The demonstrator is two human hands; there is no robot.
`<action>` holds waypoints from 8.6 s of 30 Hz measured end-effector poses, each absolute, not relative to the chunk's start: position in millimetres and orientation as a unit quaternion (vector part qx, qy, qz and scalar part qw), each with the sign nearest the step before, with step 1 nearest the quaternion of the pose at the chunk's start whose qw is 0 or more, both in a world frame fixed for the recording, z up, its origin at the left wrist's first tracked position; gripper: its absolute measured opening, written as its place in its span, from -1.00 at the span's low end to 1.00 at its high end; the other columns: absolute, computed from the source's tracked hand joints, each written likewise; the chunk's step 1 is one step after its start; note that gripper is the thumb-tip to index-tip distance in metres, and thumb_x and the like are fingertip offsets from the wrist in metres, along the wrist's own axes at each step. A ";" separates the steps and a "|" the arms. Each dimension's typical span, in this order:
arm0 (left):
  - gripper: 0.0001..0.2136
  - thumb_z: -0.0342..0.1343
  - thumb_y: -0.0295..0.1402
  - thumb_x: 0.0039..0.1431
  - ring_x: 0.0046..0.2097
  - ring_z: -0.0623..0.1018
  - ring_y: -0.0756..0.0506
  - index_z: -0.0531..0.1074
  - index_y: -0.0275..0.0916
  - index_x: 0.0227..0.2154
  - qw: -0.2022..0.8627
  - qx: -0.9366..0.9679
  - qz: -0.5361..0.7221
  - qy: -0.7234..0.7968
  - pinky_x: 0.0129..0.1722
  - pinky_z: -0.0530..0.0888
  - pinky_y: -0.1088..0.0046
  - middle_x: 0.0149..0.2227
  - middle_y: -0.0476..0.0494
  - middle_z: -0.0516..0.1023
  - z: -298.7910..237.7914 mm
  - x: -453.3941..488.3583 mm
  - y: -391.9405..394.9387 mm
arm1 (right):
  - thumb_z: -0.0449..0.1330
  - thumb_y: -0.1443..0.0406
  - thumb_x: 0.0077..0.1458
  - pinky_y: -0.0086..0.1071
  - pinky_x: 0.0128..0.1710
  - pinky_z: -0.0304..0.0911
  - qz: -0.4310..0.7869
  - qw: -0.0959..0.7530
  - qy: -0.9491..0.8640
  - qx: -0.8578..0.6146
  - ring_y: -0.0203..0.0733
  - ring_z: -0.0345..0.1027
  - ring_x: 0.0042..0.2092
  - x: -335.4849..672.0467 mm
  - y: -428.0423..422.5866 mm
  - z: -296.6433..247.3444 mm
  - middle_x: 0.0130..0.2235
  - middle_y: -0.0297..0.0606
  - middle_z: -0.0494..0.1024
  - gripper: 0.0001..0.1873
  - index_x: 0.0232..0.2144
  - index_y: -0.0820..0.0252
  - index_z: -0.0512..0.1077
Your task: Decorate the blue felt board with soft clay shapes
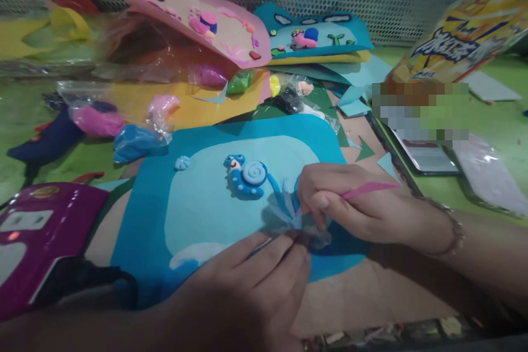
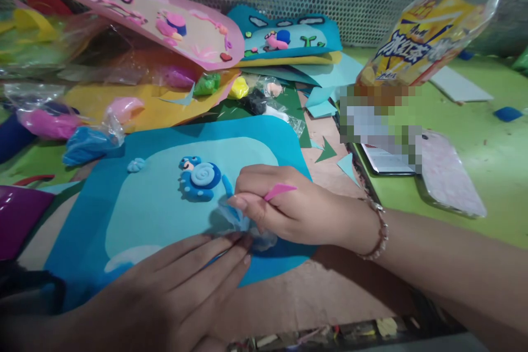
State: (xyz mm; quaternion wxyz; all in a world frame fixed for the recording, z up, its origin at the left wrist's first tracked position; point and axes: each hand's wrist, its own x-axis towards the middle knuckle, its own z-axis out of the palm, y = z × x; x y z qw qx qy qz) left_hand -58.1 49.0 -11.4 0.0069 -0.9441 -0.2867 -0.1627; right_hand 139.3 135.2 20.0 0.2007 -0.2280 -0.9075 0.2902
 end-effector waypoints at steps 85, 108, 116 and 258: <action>-0.59 -0.18 -0.08 0.32 0.07 0.36 -0.03 0.41 -0.17 0.01 0.023 -0.959 -0.102 -0.264 -0.03 0.26 0.39 0.05 0.04 0.47 -9.3 -64.6 51.9 | -0.06 0.34 0.19 -0.29 -0.40 0.11 0.095 0.046 -0.994 -0.040 -0.19 0.25 -0.42 158.0 149.9 23.9 -0.45 -0.24 0.44 -0.68 -0.12 0.34 0.40; -0.58 -0.16 -0.09 0.30 0.15 0.31 -0.06 0.35 -0.20 0.06 0.008 -0.957 -0.097 -0.274 0.06 0.25 0.33 0.14 -0.02 0.37 -9.6 -66.6 45.6 | -0.09 0.31 0.24 -0.30 -0.37 0.11 0.029 0.020 -0.996 -0.078 -0.21 0.27 -0.39 156.7 149.4 20.2 -0.47 -0.24 0.44 -0.67 -0.11 0.33 0.40; -0.39 0.00 0.01 0.13 0.27 0.15 -0.24 0.26 -0.29 0.14 -0.032 -0.939 -0.107 -0.324 0.22 0.13 0.15 0.23 -0.31 0.20 -9.6 -68.0 45.9 | -0.07 0.30 0.24 -0.31 -0.40 0.09 -0.029 0.017 -0.996 -0.088 -0.21 0.27 -0.42 157.7 149.0 21.9 -0.46 -0.24 0.44 -0.67 -0.10 0.33 0.41; -0.34 0.05 0.03 0.05 0.12 0.35 -0.42 0.24 -0.37 0.11 0.039 -0.925 -0.071 -0.371 -0.06 0.43 0.10 0.11 -0.53 0.33 -8.7 -71.0 35.4 | 0.02 0.47 0.20 -0.50 -0.28 0.31 0.277 0.161 -0.916 -0.242 -0.34 0.41 -0.20 135.2 129.6 20.8 -0.23 -0.24 0.54 -0.79 -0.23 0.21 0.42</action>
